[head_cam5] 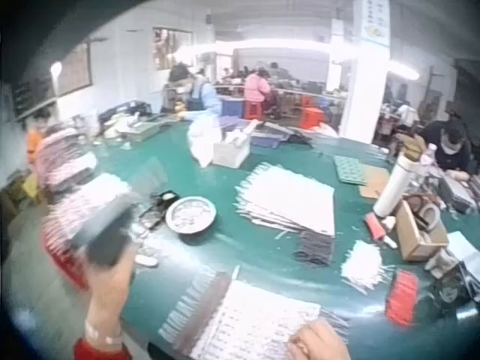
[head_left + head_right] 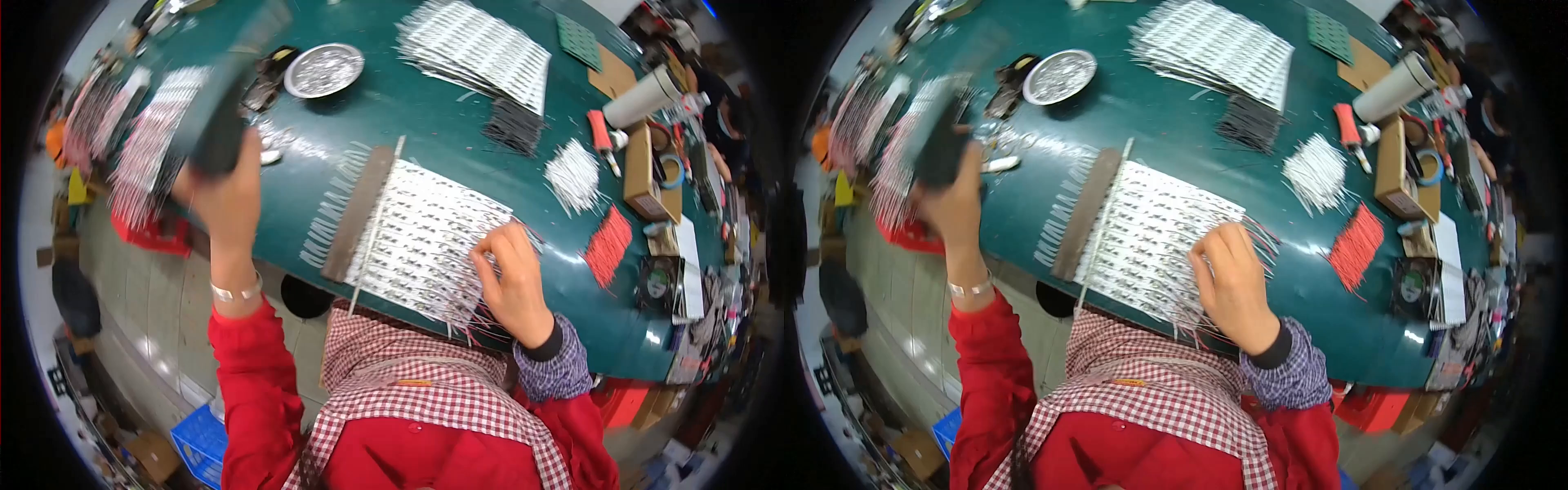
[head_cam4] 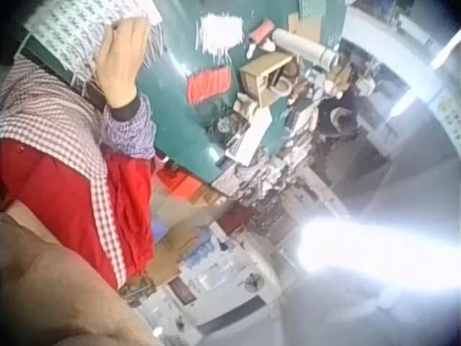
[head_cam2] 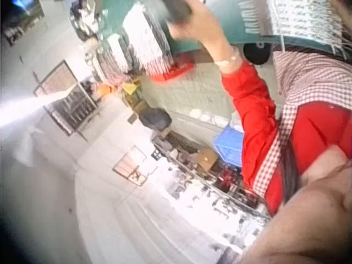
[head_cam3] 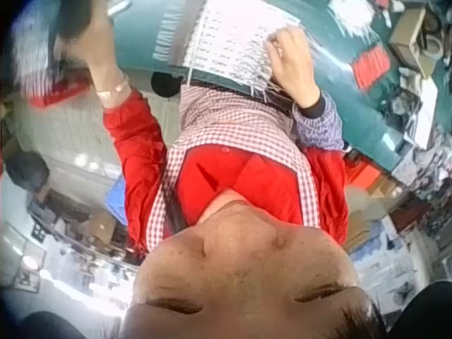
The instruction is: The person attaches wires to a circuit board panel by positioning each wire by hand and soldering it in place with a soldering gun.
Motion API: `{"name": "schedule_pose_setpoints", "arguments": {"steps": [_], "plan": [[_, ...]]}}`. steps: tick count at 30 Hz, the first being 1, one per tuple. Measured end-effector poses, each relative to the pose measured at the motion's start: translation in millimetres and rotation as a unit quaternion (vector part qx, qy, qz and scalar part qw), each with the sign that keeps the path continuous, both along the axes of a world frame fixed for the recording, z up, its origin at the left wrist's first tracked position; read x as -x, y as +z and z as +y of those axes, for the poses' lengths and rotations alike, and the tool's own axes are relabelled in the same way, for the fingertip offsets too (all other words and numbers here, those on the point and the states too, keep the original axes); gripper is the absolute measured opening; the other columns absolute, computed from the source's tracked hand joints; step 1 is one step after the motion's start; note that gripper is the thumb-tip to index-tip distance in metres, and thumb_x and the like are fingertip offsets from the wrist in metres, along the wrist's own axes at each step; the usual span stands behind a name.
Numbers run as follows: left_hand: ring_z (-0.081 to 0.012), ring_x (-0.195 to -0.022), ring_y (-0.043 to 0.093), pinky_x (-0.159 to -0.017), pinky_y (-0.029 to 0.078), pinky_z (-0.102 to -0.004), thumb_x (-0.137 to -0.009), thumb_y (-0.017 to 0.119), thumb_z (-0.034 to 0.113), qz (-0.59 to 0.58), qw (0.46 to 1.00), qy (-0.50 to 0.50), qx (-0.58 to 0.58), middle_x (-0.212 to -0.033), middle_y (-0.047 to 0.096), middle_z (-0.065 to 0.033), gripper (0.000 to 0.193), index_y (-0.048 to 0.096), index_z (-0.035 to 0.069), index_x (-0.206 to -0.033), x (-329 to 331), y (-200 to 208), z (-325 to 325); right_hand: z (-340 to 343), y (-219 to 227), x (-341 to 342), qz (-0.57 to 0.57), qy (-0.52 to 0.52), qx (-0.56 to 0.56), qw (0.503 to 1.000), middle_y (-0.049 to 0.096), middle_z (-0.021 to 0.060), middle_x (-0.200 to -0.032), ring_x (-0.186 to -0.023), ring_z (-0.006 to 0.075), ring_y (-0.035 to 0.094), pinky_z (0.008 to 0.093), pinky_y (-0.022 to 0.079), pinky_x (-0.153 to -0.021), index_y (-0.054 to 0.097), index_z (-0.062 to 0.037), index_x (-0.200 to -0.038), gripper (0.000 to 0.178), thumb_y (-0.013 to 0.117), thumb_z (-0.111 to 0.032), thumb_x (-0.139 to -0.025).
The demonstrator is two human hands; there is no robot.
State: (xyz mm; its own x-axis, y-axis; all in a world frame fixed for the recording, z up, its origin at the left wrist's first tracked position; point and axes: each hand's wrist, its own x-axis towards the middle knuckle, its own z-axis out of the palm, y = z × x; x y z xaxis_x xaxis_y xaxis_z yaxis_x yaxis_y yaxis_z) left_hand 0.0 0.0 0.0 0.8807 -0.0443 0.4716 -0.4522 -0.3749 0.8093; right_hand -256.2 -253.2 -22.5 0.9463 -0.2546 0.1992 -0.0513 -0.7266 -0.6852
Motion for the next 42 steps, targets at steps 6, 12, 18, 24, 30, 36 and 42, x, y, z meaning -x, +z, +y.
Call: {"name": "schedule_pose_setpoints", "arguments": {"steps": [6, 12, 18, 24, 30, 36, 42], "plan": [[-0.0068, -0.054, 0.051, -0.049, 0.036, -0.0217, -0.081, 0.072, 0.002, 0.049, 0.995, 0.004, 0.089, -0.072, 0.061, -0.0024, 0.019, 0.07, -0.004, -0.099, 8, 4, -30, -95, -16, -33, -0.064, -0.09, 0.165, 0.98, 0.054, 0.0153, -0.09, -0.088, 0.0348, 0.054, 0.0426, 0.045, -0.075, 0.059, 0.0001, -0.088, 0.012, 0.065, 0.005, -0.08], [-0.007, -0.051, 0.047, -0.047, 0.033, -0.0207, -0.08, 0.071, -0.002, 0.073, 0.99, 0.007, 0.124, -0.078, 0.064, -0.0066, 0.026, 0.067, -0.007, -0.105, 70, 16, -13, -116, -37, -78, -0.042, -0.063, 0.205, 0.976, 0.054, 0.0115, -0.09, -0.091, 0.0311, 0.054, 0.0409, 0.048, -0.077, 0.062, -0.0032, -0.093, 0.017, 0.064, 0.003, -0.077], [-0.0073, -0.053, 0.05, -0.044, 0.035, -0.0191, -0.08, 0.066, -0.011, 0.136, 0.977, 0.041, 0.157, -0.105, 0.067, -0.0148, 0.04, 0.059, -0.009, -0.119, 116, -12, 18, -113, -49, -96, -0.068, 0.001, 0.228, 0.971, 0.054, 0.0105, -0.093, -0.091, 0.0286, 0.054, 0.0387, 0.047, -0.076, 0.065, -0.0031, -0.096, 0.024, 0.06, 0.006, -0.075], [-0.0075, -0.051, 0.047, -0.044, 0.034, -0.02, -0.08, 0.064, -0.011, 0.18, 0.964, 0.086, 0.179, -0.106, 0.067, -0.0163, 0.037, 0.058, -0.01, -0.117, 129, -19, 8, -133, -75, -109, -0.084, -0.03, 0.274, 0.957, 0.053, 0.008, -0.091, -0.092, 0.0265, 0.054, 0.0372, 0.048, -0.076, 0.062, -0.0048, -0.09, 0.012, 0.058, -0.002, -0.079], [-0.0081, -0.051, 0.046, -0.044, 0.034, -0.0206, -0.08, 0.063, -0.01, 0.197, 0.966, 0.067, 0.156, -0.109, 0.066, -0.0189, 0.04, 0.056, -0.011, -0.119, 128, -22, 10, -134, -68, -110, -0.132, -0.082, 0.216, 0.964, 0.056, 0.0084, -0.088, -0.088, 0.0281, 0.055, 0.0379, 0.048, -0.076, 0.063, -0.0057, -0.09, 0.011, 0.063, -0.001, -0.08], [-0.0078, -0.055, 0.046, -0.045, 0.035, -0.0204, -0.082, 0.063, -0.006, 0.167, 0.972, 0.054, 0.157, -0.104, 0.065, -0.0166, 0.029, 0.06, -0.01, -0.11, 129, -11, 0, -171, -36, -54, -0.121, -0.207, 0.283, 0.929, 0.057, 0.0102, -0.088, -0.089, 0.0293, 0.056, 0.0392, 0.049, -0.077, 0.064, -0.0041, -0.087, 0.007, 0.064, -0.001, -0.081], [-0.0088, -0.055, 0.047, -0.045, 0.035, -0.0207, -0.081, 0.064, -0.004, 0.209, 0.964, 0.024, 0.163, -0.108, 0.063, -0.0187, 0.034, 0.058, -0.012, -0.113, 137, -20, -9, -210, -54, -30, -0.012, -0.24, 0.29, 0.926, 0.062, 0.0121, -0.09, -0.093, 0.0314, 0.058, 0.0418, 0.049, -0.08, 0.068, -0.0021, -0.085, 0.009, 0.072, -0.008, -0.079]]}}
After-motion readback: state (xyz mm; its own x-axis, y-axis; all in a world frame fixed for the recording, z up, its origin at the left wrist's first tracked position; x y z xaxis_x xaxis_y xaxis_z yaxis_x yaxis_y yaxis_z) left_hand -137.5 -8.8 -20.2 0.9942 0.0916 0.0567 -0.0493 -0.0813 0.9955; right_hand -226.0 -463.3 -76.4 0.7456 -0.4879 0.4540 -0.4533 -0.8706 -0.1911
